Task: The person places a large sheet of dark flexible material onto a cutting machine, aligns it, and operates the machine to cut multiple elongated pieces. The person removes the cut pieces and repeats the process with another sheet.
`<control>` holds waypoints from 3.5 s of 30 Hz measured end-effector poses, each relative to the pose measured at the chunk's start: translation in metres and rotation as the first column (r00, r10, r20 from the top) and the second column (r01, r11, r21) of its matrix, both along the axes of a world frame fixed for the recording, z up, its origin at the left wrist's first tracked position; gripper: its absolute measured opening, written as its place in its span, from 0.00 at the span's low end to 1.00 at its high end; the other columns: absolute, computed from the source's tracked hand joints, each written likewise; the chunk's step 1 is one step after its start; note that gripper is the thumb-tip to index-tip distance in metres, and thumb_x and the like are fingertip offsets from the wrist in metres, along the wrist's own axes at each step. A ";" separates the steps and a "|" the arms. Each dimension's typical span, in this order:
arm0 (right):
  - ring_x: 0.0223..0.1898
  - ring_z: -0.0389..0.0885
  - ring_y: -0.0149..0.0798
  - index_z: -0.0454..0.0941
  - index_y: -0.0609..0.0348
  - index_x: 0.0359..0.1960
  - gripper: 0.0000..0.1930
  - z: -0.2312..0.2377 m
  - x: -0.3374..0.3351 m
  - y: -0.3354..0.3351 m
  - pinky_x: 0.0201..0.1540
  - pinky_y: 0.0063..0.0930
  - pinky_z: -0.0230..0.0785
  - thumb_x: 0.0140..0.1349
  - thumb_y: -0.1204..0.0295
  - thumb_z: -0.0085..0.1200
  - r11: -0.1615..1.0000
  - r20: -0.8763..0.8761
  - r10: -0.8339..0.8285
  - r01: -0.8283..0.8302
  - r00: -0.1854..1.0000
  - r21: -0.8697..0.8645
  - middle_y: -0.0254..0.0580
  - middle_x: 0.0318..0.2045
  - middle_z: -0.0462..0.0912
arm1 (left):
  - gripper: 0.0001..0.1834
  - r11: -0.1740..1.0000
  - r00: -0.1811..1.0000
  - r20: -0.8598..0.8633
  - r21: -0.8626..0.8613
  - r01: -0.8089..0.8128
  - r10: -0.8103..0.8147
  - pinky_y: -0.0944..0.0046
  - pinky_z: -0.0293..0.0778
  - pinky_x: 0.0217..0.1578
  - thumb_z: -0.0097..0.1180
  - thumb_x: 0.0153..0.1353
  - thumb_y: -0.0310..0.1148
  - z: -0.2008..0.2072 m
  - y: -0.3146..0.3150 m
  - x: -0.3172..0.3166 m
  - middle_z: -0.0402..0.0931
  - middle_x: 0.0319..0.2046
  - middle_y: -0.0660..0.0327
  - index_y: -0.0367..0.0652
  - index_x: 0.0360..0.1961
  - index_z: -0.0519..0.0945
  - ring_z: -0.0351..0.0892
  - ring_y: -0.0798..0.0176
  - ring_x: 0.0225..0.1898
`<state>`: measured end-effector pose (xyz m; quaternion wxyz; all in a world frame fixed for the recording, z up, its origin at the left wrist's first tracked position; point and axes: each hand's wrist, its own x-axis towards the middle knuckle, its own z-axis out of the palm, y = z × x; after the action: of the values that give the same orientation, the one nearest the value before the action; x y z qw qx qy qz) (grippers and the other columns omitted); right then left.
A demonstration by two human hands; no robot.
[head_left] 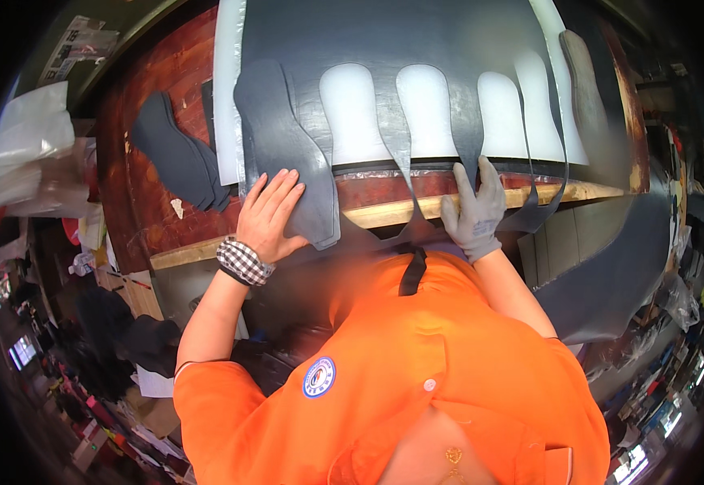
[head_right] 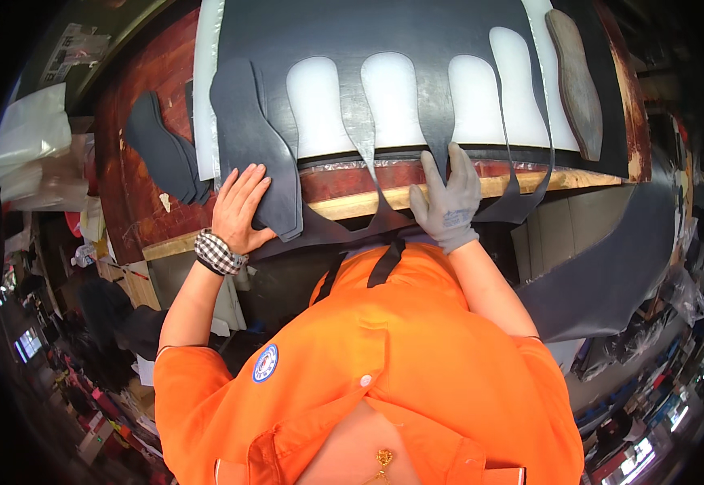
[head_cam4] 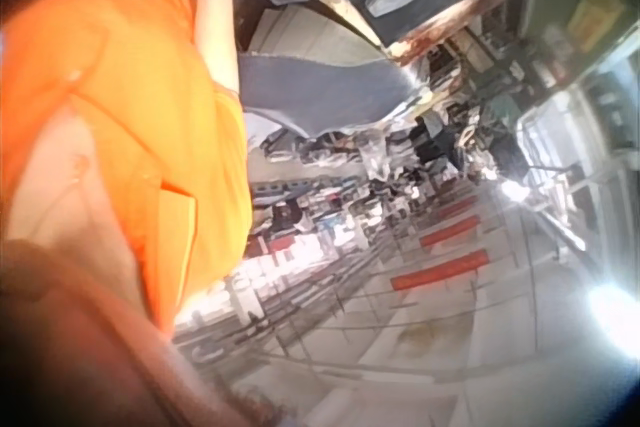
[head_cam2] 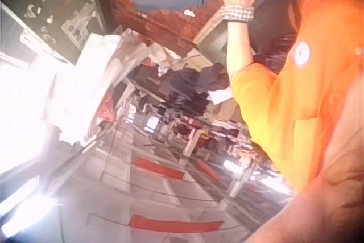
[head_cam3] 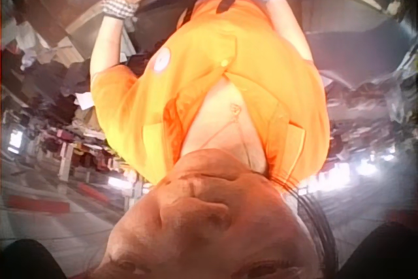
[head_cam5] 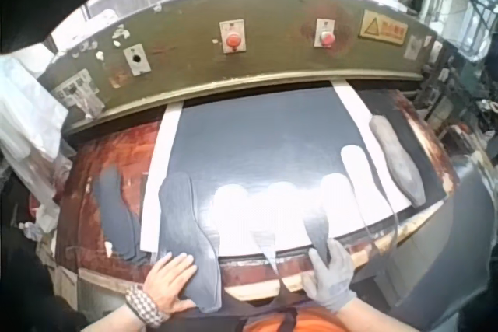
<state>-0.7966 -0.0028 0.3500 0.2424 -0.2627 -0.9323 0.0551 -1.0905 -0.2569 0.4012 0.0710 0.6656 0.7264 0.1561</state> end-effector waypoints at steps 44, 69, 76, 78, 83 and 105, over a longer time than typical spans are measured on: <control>0.65 0.70 0.53 0.62 0.61 0.71 0.50 0.087 0.103 0.306 0.67 0.42 0.63 0.43 0.65 0.71 0.871 0.121 -0.071 0.121 0.990 -0.477 0.58 0.63 0.70 | 0.33 0.745 0.723 -0.307 -0.064 -0.664 0.619 0.33 0.45 0.71 0.46 0.72 0.51 -0.020 0.173 -0.082 0.53 0.74 0.46 0.53 0.74 0.62 0.50 0.44 0.76; 0.55 0.71 0.72 0.68 0.59 0.65 0.45 0.085 -0.291 0.021 0.59 0.53 0.68 0.45 0.53 0.72 0.928 0.168 0.229 -0.162 0.959 -0.337 0.79 0.59 0.65 | 0.30 0.648 0.682 0.378 0.234 -0.725 0.626 0.39 0.54 0.71 0.47 0.65 0.21 -0.023 0.124 -0.022 0.67 0.65 0.40 0.29 0.69 0.60 0.65 0.37 0.68; 0.57 0.70 0.71 0.65 0.62 0.66 0.45 0.074 -0.295 0.035 0.60 0.54 0.67 0.49 0.53 0.69 0.902 0.020 0.274 -0.250 0.961 -0.352 0.77 0.60 0.65 | 0.33 0.679 0.713 0.342 0.235 -0.695 0.612 0.41 0.55 0.71 0.47 0.60 0.15 -0.008 0.141 -0.032 0.66 0.65 0.40 0.30 0.69 0.61 0.63 0.36 0.69; 0.57 0.70 0.68 0.64 0.63 0.66 0.45 0.076 -0.295 0.056 0.59 0.55 0.67 0.48 0.54 0.69 0.835 -0.086 0.331 -0.334 0.940 -0.438 0.73 0.61 0.65 | 0.31 0.679 0.711 0.334 0.227 -0.698 0.619 0.42 0.56 0.71 0.45 0.62 0.16 -0.006 0.150 -0.044 0.68 0.64 0.41 0.29 0.68 0.63 0.64 0.36 0.68; 0.64 0.69 0.62 0.58 0.71 0.70 0.43 0.071 -0.282 0.153 0.66 0.47 0.63 0.62 0.54 0.62 0.878 -0.225 0.064 -0.163 0.972 -0.451 0.69 0.63 0.68 | 0.24 0.607 0.657 0.450 0.274 -0.746 0.604 0.50 0.68 0.63 0.46 0.67 0.21 -0.010 0.172 -0.084 0.77 0.56 0.44 0.32 0.65 0.69 0.75 0.43 0.61; 0.73 0.50 0.63 0.37 0.79 0.72 0.50 0.100 -0.291 0.405 0.73 0.50 0.46 0.67 0.56 0.58 0.945 -0.449 -0.328 0.283 0.831 -0.165 0.75 0.70 0.47 | 0.20 0.342 0.371 0.224 0.160 -0.926 0.901 0.49 0.67 0.23 0.57 0.69 0.45 -0.030 0.260 -0.213 0.75 0.18 0.52 0.42 0.25 0.76 0.75 0.43 0.21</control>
<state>-1.0871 0.4019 0.4497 0.4546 -0.3977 -0.7879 0.1202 -1.3032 0.0034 0.3714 -0.0811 0.1403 0.9420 0.2939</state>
